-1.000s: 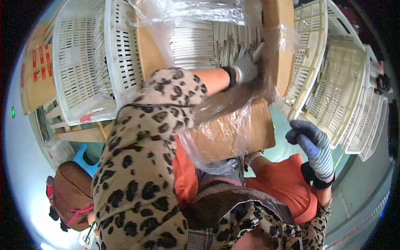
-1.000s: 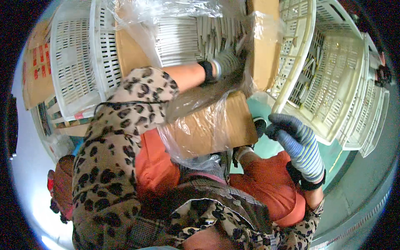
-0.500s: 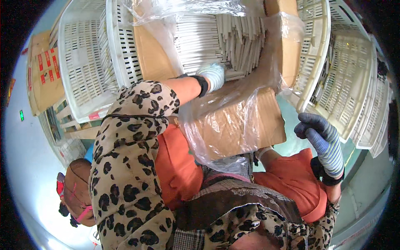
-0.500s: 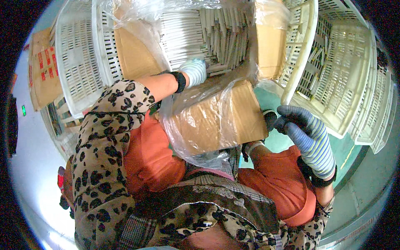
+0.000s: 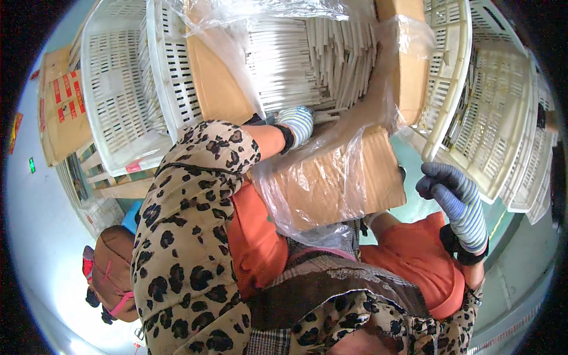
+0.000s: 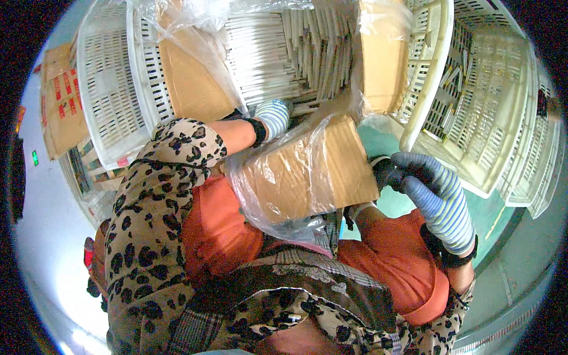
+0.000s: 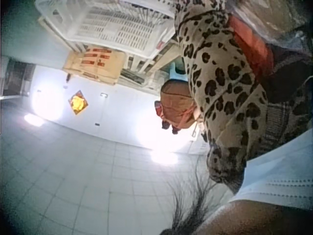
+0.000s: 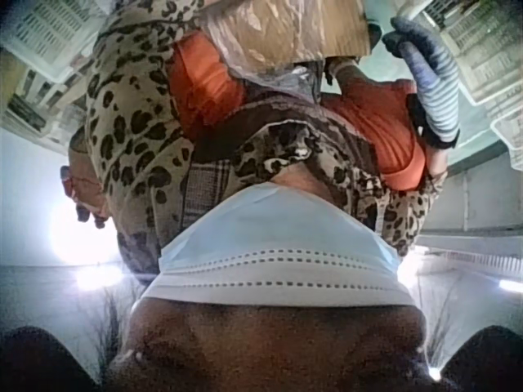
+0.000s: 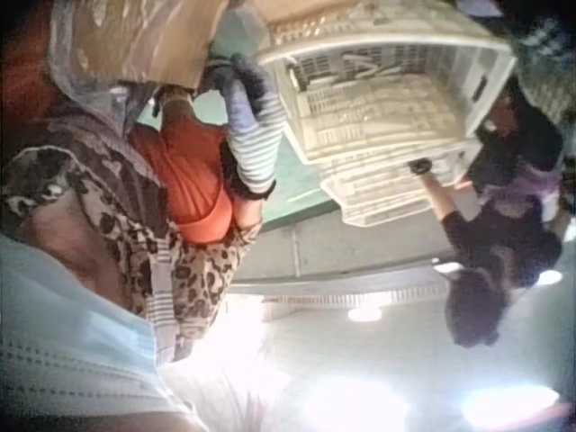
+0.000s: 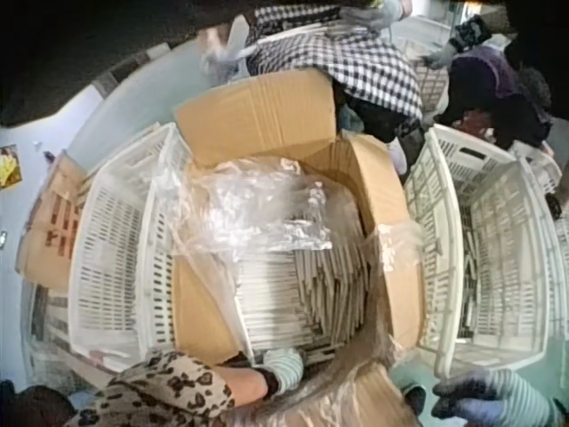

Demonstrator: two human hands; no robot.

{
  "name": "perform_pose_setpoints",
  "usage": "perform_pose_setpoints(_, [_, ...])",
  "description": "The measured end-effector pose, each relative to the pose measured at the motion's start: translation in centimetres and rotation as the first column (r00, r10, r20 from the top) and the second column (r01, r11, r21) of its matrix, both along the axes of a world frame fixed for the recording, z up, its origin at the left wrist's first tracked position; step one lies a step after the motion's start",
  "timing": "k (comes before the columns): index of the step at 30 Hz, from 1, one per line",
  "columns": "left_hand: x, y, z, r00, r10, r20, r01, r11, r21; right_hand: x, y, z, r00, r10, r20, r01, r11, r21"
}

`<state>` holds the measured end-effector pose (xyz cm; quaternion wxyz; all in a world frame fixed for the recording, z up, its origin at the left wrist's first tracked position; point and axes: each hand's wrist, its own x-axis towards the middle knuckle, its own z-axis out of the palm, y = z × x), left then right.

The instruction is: Attaching metal mouthpieces to white tube bodies and organizing the assembled parts into plastic bins.

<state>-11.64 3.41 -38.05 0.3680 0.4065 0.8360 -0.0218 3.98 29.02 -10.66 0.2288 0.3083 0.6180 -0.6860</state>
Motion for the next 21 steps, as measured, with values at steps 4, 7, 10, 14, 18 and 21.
perform_pose_setpoints(4, [-0.6,1.7,2.0,0.995,-0.018,0.095,0.028,0.994,-0.107,0.1,0.0,-0.3,1.0,-0.02,0.014,0.02,1.0,-0.004])
perform_pose_setpoints(7, [-0.5,1.2,2.2,0.997,-0.014,0.082,0.024,0.992,-0.121,-0.7,-0.3,-0.2,1.0,-0.009,0.014,0.009,1.0,-0.025])
perform_pose_setpoints(10, [-0.1,1.4,1.7,0.997,-0.016,0.079,0.024,0.994,-0.107,-0.7,-0.5,0.1,1.0,-0.007,0.028,0.008,1.0,-0.009])
perform_pose_setpoints(14, [0.1,1.1,1.8,0.998,-0.017,0.056,0.023,0.994,-0.108,-0.7,-0.5,-0.2,0.999,0.018,0.027,-0.018,1.0,0.008])
perform_pose_setpoints(18, [0.0,0.0,1.3,0.997,0.012,0.08,-0.004,0.995,-0.096,-0.2,-0.3,-0.4,0.999,-0.037,0.04,0.038,0.999,-0.018])
perform_pose_setpoints(21, [0.1,0.3,0.8,0.995,0.018,0.094,-0.003,0.988,-0.153,-0.2,-0.1,-0.6,0.999,-0.016,0.042,0.017,1.0,-0.013])
